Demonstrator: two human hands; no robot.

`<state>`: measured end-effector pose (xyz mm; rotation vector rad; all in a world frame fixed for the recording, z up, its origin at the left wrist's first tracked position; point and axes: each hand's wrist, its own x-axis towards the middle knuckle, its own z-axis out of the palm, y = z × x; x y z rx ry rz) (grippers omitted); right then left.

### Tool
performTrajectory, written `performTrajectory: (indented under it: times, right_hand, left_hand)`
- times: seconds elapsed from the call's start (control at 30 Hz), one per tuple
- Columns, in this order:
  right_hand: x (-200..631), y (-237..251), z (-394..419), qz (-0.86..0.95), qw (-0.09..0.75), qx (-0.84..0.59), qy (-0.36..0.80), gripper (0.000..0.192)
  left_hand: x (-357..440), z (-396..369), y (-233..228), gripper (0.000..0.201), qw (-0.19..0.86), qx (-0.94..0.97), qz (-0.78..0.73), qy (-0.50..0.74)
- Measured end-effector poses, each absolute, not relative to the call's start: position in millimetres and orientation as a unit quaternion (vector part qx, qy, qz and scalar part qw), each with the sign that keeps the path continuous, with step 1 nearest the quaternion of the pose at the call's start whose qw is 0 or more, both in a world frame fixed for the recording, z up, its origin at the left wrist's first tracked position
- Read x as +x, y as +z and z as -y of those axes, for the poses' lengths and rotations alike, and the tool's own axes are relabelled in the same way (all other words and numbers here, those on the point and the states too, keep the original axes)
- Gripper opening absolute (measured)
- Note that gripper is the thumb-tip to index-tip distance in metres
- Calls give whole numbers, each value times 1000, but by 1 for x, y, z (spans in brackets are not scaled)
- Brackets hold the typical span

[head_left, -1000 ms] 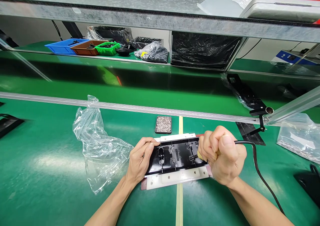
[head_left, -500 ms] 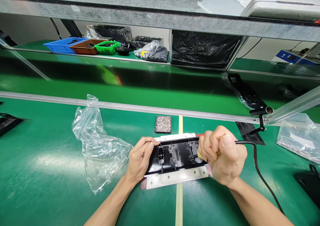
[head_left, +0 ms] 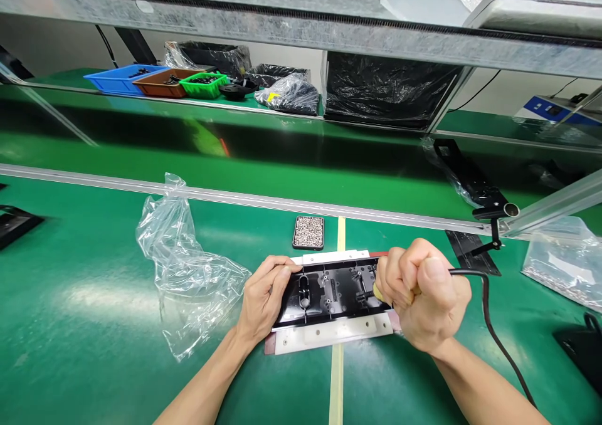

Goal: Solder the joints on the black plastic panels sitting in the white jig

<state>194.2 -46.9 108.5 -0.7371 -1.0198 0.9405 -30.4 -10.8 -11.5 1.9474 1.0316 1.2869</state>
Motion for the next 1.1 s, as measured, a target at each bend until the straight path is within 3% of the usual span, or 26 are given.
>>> performTrajectory:
  times: [1.1]
  right_hand:
    - [196,110,49,444,707,-338,434,45]
  left_hand:
    - [-29,12,-11,28,295,728,-391,480]
